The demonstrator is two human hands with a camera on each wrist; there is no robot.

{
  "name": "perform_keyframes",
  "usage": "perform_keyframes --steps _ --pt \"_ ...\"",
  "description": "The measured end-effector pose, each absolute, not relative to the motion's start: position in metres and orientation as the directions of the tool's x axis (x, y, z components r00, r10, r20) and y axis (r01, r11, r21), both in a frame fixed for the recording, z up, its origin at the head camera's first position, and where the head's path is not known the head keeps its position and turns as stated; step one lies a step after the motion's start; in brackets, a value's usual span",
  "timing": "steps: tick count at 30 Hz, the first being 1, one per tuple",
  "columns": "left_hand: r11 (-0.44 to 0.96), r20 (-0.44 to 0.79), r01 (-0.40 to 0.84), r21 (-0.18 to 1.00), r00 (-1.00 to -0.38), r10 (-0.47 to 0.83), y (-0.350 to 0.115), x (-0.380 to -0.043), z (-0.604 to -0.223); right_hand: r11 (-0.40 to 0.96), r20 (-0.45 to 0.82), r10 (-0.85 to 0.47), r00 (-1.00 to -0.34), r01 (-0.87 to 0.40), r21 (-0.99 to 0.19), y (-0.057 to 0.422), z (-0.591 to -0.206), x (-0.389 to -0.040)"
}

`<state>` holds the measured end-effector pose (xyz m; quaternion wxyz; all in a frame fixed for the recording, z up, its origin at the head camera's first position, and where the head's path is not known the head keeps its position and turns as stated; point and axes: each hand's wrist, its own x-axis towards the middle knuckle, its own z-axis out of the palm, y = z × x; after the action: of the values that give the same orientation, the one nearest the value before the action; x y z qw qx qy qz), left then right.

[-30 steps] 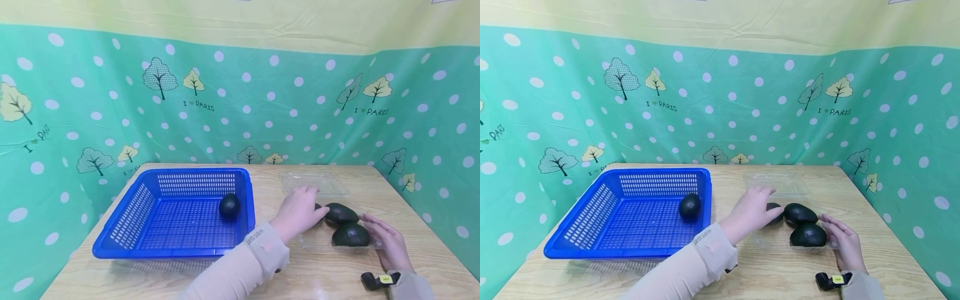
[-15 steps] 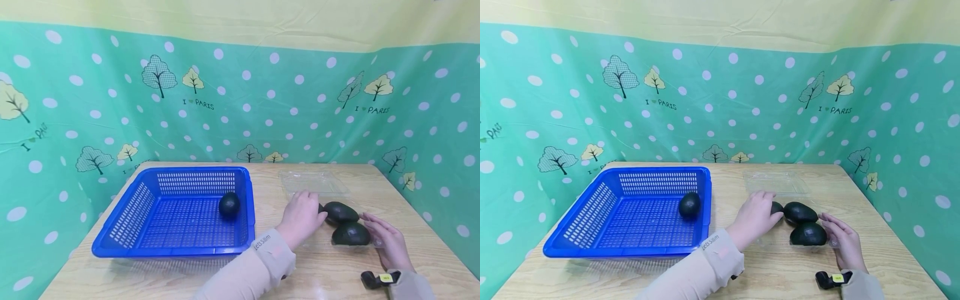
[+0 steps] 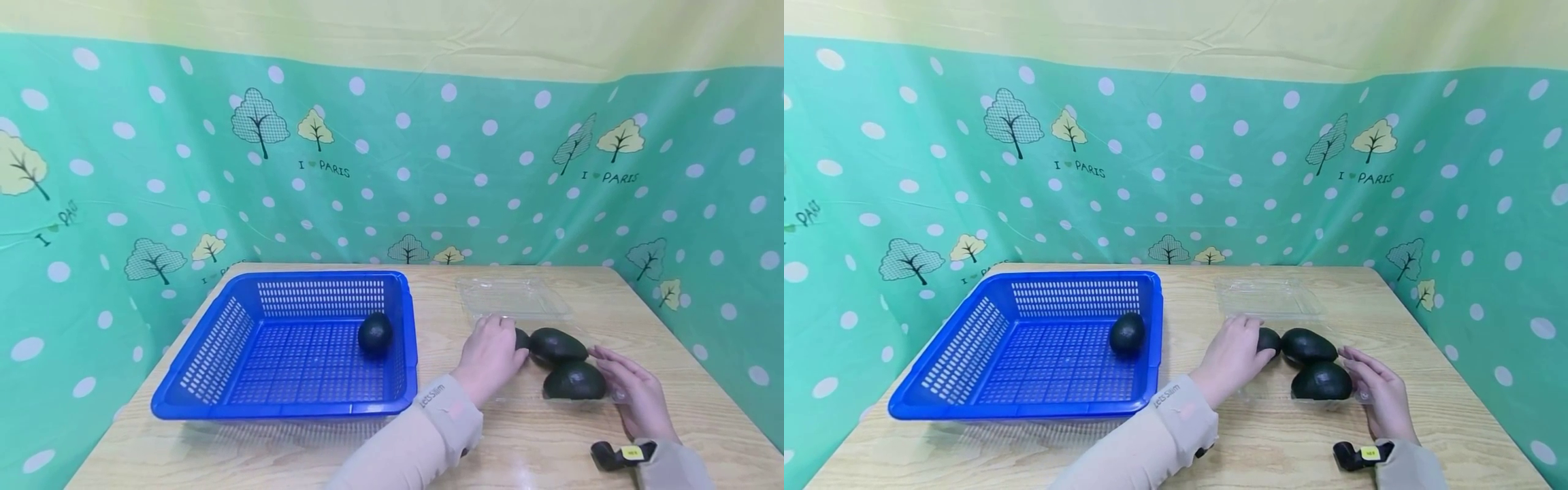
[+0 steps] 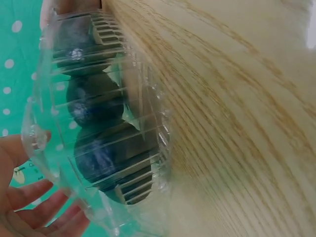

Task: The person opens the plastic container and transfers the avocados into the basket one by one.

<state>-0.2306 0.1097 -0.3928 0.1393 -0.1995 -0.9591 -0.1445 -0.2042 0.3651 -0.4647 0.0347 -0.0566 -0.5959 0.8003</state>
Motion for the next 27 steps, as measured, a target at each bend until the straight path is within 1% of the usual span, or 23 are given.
perform_keyframes --steps 5,17,27 --pt "0.883 0.335 0.421 0.209 -0.879 0.34 0.111 -0.233 -0.395 -0.285 -0.05 0.126 -0.991 0.012 -0.958 0.365 -0.464 -0.205" --pt "0.88 0.329 0.419 0.222 -0.882 0.337 0.114 -0.239 -0.405 -0.306 -0.036 0.11 -0.993 0.0 -0.952 0.365 -0.463 -0.204" --pt "0.888 0.343 0.428 0.168 -0.87 0.355 0.116 -0.241 -0.415 -0.301 -0.042 0.114 -0.993 0.006 -0.954 0.364 -0.464 -0.204"
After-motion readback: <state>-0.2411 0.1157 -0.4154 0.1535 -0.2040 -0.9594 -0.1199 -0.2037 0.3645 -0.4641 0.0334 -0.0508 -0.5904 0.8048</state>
